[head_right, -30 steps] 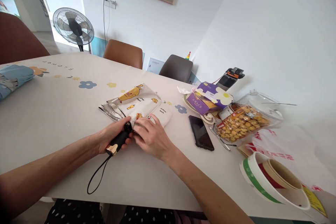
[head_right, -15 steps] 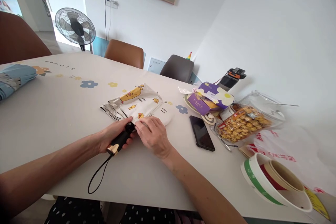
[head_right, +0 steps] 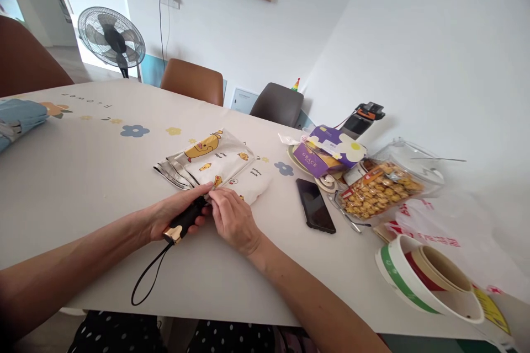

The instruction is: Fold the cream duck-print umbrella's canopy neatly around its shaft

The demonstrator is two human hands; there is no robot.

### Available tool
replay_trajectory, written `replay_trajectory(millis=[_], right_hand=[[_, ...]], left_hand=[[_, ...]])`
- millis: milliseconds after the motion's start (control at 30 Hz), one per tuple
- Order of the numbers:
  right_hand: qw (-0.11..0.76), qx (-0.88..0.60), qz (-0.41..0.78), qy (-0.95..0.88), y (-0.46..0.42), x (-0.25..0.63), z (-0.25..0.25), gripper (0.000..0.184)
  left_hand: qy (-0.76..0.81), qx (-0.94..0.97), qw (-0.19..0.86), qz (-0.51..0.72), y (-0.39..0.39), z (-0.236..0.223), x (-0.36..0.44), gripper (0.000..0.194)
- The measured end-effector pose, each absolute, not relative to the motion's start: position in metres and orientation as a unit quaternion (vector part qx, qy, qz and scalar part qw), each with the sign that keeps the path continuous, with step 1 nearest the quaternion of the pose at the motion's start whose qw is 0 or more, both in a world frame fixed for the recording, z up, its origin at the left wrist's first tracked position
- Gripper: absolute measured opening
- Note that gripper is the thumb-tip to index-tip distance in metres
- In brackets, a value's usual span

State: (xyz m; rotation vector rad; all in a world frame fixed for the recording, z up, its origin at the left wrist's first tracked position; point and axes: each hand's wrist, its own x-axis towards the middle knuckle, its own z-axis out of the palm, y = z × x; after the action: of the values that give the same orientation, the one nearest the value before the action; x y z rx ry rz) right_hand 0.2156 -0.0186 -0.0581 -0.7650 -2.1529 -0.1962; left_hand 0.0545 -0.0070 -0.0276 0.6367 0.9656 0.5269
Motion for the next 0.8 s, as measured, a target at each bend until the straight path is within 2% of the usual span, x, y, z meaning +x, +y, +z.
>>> replay_trajectory(millis=[100,300,433,567,700,800], right_hand=[[0.452,-0.347,0.001,-0.821,-0.025,0.216,-0.060,0.036],[0.500,-0.415,0.203,-0.733,-0.034,0.215,-0.058,0.023],[0.505,-0.435,0.294,-0.685,-0.030,0.216,-0.049,0.020],[0.489,-0.467,0.249,-0.694,-0.003,0.216,-0.020,0.020],[0.434,-0.527,0.105,-0.723,0.055,0.218,0.010,0.018],[0.360,-0.578,0.073,-0.729,0.102,0.221,0.019,0.024]], left_hand=[[0.430,0.324,0.799,0.269,-0.007,-0.032,0.054,0.046],[0.433,0.348,0.790,0.259,-0.007,-0.035,0.054,0.043],[0.434,0.351,0.788,0.261,-0.007,-0.034,0.054,0.038],[0.446,0.345,0.784,0.262,-0.006,-0.036,0.055,0.033],[0.454,0.347,0.777,0.264,-0.006,-0.038,0.056,0.030],[0.454,0.352,0.776,0.260,-0.006,-0.037,0.057,0.029]])
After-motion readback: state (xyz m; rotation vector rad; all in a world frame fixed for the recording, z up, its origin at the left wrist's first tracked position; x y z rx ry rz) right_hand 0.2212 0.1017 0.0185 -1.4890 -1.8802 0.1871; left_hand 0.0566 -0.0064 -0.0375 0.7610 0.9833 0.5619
